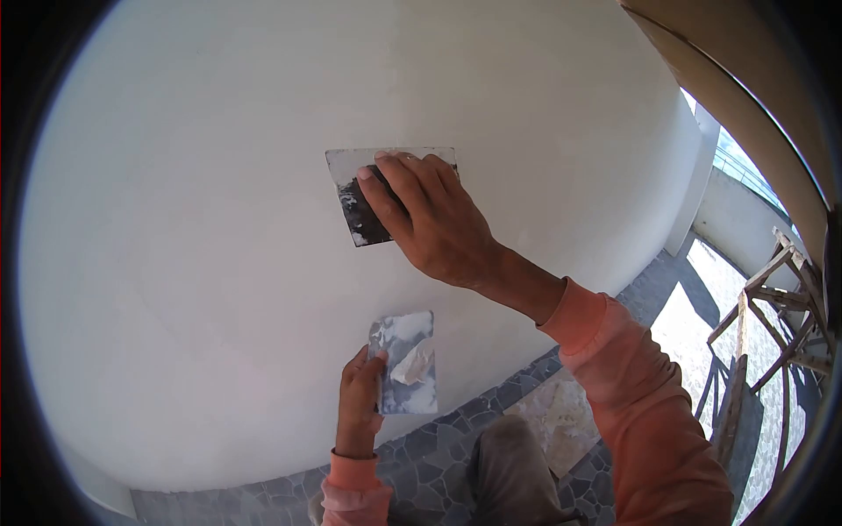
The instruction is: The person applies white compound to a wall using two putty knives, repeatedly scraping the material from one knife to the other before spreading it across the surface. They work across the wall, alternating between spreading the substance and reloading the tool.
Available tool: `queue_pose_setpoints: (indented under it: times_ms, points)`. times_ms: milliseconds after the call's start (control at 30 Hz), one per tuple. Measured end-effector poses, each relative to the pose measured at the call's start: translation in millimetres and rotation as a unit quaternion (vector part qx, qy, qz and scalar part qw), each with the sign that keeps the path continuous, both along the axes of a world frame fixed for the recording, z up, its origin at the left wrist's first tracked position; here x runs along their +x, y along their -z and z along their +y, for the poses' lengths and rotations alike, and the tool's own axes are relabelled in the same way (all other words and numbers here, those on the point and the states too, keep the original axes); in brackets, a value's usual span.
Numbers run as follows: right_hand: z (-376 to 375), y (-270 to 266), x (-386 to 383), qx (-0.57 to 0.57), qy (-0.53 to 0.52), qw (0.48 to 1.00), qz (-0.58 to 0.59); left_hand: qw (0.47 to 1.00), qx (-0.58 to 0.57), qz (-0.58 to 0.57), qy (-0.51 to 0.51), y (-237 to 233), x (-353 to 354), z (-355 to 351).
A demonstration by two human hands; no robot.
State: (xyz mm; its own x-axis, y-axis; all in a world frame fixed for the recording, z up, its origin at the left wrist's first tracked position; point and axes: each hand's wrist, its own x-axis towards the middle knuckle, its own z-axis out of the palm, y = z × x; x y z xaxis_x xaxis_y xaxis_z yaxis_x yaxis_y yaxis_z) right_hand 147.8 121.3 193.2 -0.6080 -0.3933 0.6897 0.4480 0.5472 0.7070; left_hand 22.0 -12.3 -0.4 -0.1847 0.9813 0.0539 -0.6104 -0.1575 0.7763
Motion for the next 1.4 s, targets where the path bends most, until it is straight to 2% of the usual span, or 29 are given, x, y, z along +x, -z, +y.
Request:
queue_pose_setpoints:
  times_ms: [67, 167, 300, 400, 500, 633, 733, 833, 933, 967, 1033, 1167, 1200, 1300, 1400]
  points:
    - [-0.7, -3.2, -6.6, -0.006, -0.019, 1.0, 0.024, 1.0, -0.009, 0.018, -0.009, 4.5, -1.4, 2.6]
    - [9.6, -14.0, 26.3, -0.052, -0.005, 0.997, 0.065, 1.0, 0.001, 0.008, -0.02, 2.5, 2.2, 1.4]
    - [69.1, -24.4, 75.6, -0.082, 0.088, 0.975, 0.184, 1.0, 0.008, -0.005, 0.001, 0.7, 1.6, 0.6]
    - [98.5, -31.4, 79.8, -0.091, 0.114, 0.972, 0.185, 1.0, 0.008, -0.01, 0.003, 2.2, -0.7, 1.3]
    - [99.0, -11.5, 61.2, -0.02, 0.142, 0.98, 0.138, 1.0, 0.006, -0.006, 0.006, 1.0, 0.7, 2.3]
    - [82.4, -7.3, 77.3, -0.068, 0.035, 0.997, 0.013, 1.0, -0.001, 0.003, 0.013, 1.3, -1.1, 2.2]
    - [82.4, -11.9, 87.8, -0.094, 0.004, 0.991, 0.093, 1.0, 0.005, 0.008, 0.009, 2.2, -3.0, 3.0]
    - [86.8, -16.0, 80.1, -0.295, 0.033, 0.92, 0.256, 1.0, 0.007, 0.012, 0.012, 4.9, -2.8, 2.9]
    - [84.3, -15.5, 56.8, -0.279, 0.093, 0.925, 0.242, 1.0, 0.007, 0.009, 0.009, 5.5, -3.0, 3.4]
    - [80.1, -11.5, 51.3, -0.236, 0.088, 0.943, 0.22, 1.0, 0.007, 0.008, 0.008, 5.9, -2.7, 3.5]
    - [73.0, -3.6, 49.3, -0.16, 0.043, 0.978, 0.126, 1.0, 0.006, 0.009, 0.008, 4.0, -1.9, 3.0]
    - [61.4, -13.7, 76.9, -0.194, -0.042, 0.979, 0.039, 1.0, 0.007, 0.001, 0.002, 2.8, -0.7, 2.5]
    - [64.7, -21.2, 80.8, -0.165, -0.033, 0.982, 0.089, 1.0, 0.007, 0.002, 0.003, 2.2, -0.6, 2.2]
    - [83.8, -47.8, 88.2, -0.202, 0.029, 0.952, 0.227, 1.0, 0.005, 0.004, 0.005, 0.2, 0.3, 1.6]
    - [94.5, -62.3, 81.7, -0.237, 0.062, 0.943, 0.227, 1.0, -0.001, 0.003, -0.001, 0.0, 0.0, 1.2]
